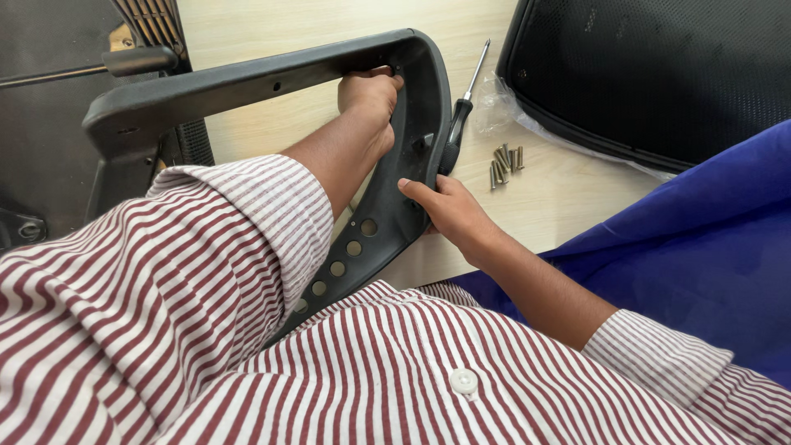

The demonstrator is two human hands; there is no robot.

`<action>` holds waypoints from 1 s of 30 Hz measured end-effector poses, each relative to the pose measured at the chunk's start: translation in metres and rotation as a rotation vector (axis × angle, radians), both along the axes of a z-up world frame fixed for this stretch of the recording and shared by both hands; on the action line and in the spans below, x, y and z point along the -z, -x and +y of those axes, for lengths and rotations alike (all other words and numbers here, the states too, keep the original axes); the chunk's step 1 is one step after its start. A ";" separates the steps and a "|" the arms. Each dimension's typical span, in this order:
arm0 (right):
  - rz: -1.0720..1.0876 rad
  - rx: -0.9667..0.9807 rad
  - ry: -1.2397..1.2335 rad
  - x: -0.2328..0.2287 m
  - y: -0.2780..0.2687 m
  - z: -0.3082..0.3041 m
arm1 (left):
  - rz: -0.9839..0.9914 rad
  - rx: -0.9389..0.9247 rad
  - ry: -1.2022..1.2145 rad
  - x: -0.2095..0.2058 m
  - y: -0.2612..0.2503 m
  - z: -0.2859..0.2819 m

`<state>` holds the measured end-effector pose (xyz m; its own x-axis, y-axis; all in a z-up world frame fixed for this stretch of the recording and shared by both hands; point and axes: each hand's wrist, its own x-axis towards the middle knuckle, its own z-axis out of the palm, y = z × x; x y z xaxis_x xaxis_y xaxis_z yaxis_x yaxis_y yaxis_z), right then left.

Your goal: The person holds a black plastic chair back frame and inserts screws into its holes. They then use a screwdriver to tighten the screws into the frame. The task involves assembling a chair component.

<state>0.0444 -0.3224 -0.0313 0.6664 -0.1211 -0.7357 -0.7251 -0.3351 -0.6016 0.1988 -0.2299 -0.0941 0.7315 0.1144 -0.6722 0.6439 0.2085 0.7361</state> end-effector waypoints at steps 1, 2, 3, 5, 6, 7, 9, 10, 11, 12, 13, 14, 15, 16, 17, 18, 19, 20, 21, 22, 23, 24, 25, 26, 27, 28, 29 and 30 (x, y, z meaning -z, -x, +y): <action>-0.001 -0.013 0.018 -0.001 0.000 -0.001 | 0.001 0.002 -0.017 -0.002 0.001 0.000; -0.016 -0.020 0.013 -0.001 0.000 -0.002 | 0.001 0.003 -0.036 -0.003 0.001 0.001; -0.030 -0.028 0.007 -0.002 0.000 -0.004 | -0.007 -0.005 -0.026 -0.004 0.001 0.001; -0.045 -0.040 0.004 -0.003 -0.001 -0.004 | -0.021 -0.021 -0.005 -0.003 0.001 0.000; -0.045 -0.044 0.007 -0.003 -0.001 -0.005 | -0.029 -0.026 -0.014 -0.002 0.001 -0.001; -0.046 -0.048 0.009 -0.003 -0.001 -0.005 | -0.037 -0.031 -0.023 0.000 0.001 -0.001; -0.054 -0.029 -0.020 -0.003 -0.002 -0.004 | -0.045 -0.037 -0.031 0.005 0.000 -0.003; -0.058 -0.020 -0.036 -0.003 -0.002 -0.003 | -0.045 -0.038 -0.031 0.008 -0.001 -0.002; -0.058 -0.017 -0.031 -0.004 -0.002 -0.004 | -0.045 -0.038 -0.031 0.011 -0.002 -0.002; -0.057 -0.014 -0.026 -0.004 -0.002 -0.004 | -0.050 -0.059 0.064 0.013 -0.003 -0.002; -0.055 -0.010 -0.022 -0.005 -0.001 -0.003 | -0.054 -0.080 0.159 0.015 -0.004 -0.001; -0.061 0.000 -0.044 -0.005 -0.001 -0.003 | -0.058 -0.101 0.254 0.016 -0.005 0.000; -0.067 0.009 -0.066 -0.005 -0.001 -0.002 | -0.052 -0.103 0.261 0.017 -0.006 0.001; -0.073 0.020 -0.086 -0.005 -0.001 -0.002 | -0.047 -0.105 0.269 0.016 -0.007 0.002; -0.080 0.019 -0.086 -0.005 0.000 -0.002 | -0.041 -0.107 0.277 0.014 -0.007 0.003; -0.086 0.018 -0.086 -0.005 0.000 -0.001 | -0.036 -0.104 0.234 0.011 -0.006 0.003; -0.093 0.017 -0.087 -0.006 0.001 -0.001 | -0.032 -0.101 0.192 0.007 -0.005 0.003; -0.089 0.014 -0.078 -0.005 0.001 -0.001 | -0.028 -0.098 0.149 0.003 -0.005 0.003; -0.085 0.011 -0.069 -0.005 0.001 -0.001 | 0.013 -0.089 0.131 -0.001 -0.005 0.004; -0.082 0.007 -0.061 -0.005 0.000 -0.001 | 0.053 -0.081 0.113 -0.005 -0.005 0.005; -0.089 0.013 -0.066 -0.005 0.000 0.000 | 0.092 -0.073 0.095 -0.009 -0.005 0.006; -0.094 0.018 -0.073 -0.006 0.000 0.000 | 0.096 -0.059 0.095 -0.012 -0.004 0.007; -0.100 0.023 -0.079 -0.006 0.000 0.001 | 0.099 -0.046 0.096 -0.013 -0.004 0.009; -0.090 0.020 -0.064 -0.006 0.000 0.001 | 0.101 -0.032 0.097 -0.015 -0.004 0.011; -0.080 0.016 -0.049 -0.007 0.000 0.002 | 0.082 -0.021 0.119 -0.015 -0.004 0.013; -0.070 0.012 -0.035 -0.007 0.000 0.002 | 0.064 -0.012 0.138 -0.015 -0.004 0.015; -0.079 0.016 -0.048 -0.007 0.000 0.002 | 0.045 -0.002 0.158 -0.015 -0.003 0.018; -0.090 0.019 -0.059 -0.007 0.000 0.002 | 0.005 0.048 0.120 -0.016 -0.003 0.021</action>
<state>0.0445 -0.3204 -0.0240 0.7279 -0.0926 -0.6794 -0.6734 -0.2837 -0.6827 0.2013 -0.2085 -0.0783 0.7310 -0.0023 -0.6824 0.6587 0.2637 0.7047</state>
